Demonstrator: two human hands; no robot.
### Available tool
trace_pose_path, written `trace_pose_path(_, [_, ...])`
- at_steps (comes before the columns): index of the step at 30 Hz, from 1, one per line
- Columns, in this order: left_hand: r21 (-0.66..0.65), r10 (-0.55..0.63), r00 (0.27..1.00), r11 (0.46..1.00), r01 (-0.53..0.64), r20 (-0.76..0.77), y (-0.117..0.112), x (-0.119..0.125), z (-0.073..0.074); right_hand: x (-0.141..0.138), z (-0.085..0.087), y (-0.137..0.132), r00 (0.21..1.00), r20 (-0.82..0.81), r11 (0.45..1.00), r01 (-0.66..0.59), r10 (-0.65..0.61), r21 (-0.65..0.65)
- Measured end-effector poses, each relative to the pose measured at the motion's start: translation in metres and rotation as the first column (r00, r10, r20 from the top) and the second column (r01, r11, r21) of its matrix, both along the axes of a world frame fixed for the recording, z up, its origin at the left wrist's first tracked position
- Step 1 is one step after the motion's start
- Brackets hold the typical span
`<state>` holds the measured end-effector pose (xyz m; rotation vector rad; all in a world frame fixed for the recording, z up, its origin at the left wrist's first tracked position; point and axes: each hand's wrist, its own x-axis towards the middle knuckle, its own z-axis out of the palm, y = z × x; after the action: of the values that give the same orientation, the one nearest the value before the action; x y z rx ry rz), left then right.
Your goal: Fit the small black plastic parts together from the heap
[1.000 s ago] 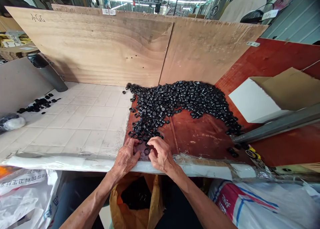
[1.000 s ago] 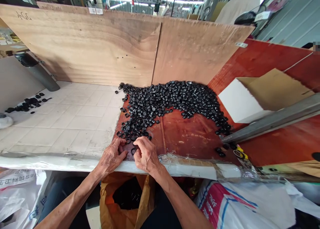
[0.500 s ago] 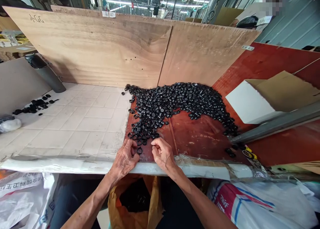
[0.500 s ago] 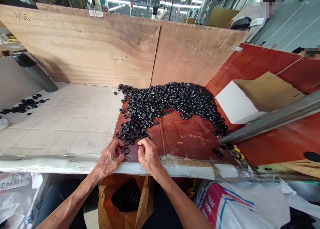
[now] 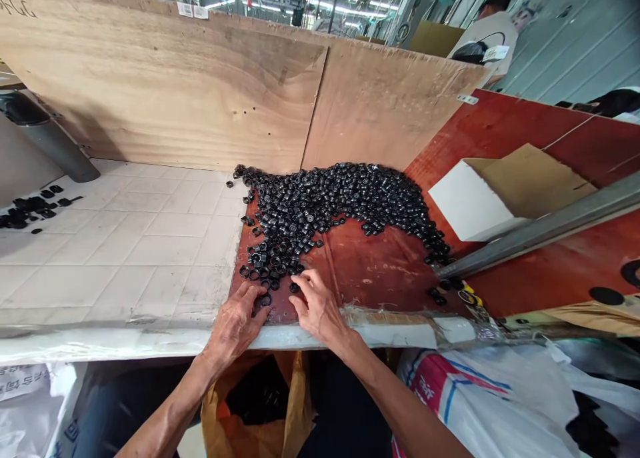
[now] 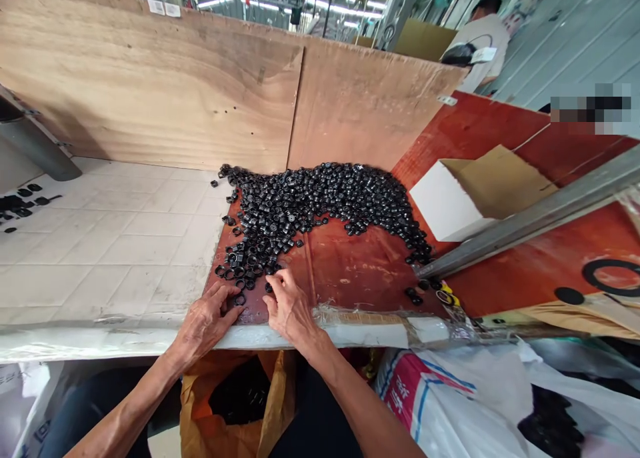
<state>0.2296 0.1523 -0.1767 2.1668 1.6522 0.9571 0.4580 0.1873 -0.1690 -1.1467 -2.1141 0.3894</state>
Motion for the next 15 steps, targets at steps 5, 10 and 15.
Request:
trace_pose_path(5, [-0.032,0.021,0.999,0.999,-0.020,0.029,-0.006,0.002,0.008,-0.015,-0.001,0.003,0.984,0.174,0.999,-0.041,0.037,0.018])
trace_pose_path(10, [-0.157,0.103,0.978,0.985,-0.075,0.182,-0.010,0.002,0.015,-0.010,-0.002,0.003,0.982,0.171,0.996,-0.089,0.085,0.017])
trace_pose_path(15, [-0.160,0.040,0.940,0.987,0.015,0.340,-0.009,-0.001,0.018,-0.011,-0.006,0.003,0.991,-0.049,0.992,-0.123,0.121,-0.022])
